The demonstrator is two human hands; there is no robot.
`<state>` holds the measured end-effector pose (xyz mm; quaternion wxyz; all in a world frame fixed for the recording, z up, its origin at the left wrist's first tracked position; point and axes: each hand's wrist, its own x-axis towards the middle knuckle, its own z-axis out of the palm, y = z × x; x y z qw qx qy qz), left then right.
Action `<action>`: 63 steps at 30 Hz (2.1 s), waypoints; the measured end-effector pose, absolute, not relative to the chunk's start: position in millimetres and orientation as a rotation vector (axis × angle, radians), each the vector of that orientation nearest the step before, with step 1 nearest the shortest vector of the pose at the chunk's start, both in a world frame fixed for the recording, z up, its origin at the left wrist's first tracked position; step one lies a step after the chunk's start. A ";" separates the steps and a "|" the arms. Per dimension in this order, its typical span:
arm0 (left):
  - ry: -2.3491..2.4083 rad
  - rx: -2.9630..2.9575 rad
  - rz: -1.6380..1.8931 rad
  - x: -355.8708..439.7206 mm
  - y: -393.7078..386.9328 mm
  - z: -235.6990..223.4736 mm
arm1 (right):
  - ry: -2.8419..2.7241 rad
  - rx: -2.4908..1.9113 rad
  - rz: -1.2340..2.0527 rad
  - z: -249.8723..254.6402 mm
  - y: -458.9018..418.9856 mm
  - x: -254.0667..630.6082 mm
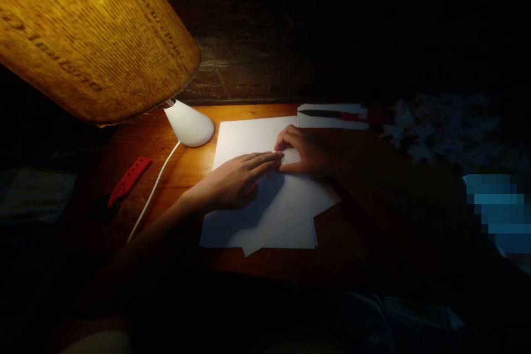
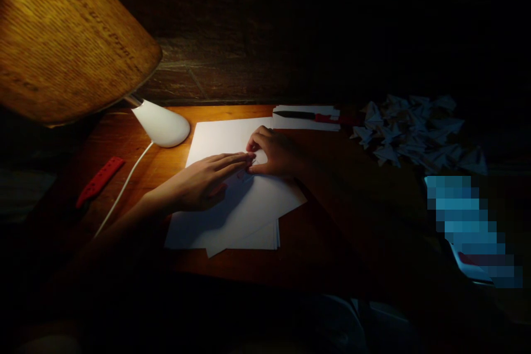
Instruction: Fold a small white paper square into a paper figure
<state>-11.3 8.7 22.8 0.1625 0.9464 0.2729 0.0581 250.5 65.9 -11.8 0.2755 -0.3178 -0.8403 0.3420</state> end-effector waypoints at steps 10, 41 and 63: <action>0.797 2.769 0.162 -10.3 8.8 23.6 | -2.238 -0.843 0.939 -11.4 65.4 250.1; 0.763 2.755 0.170 -12.1 16.9 24.5 | -2.127 -0.878 0.949 -18.7 66.3 245.3; 0.866 2.753 0.117 -6.4 11.8 29.8 | -2.133 -0.987 0.876 -16.4 62.8 239.2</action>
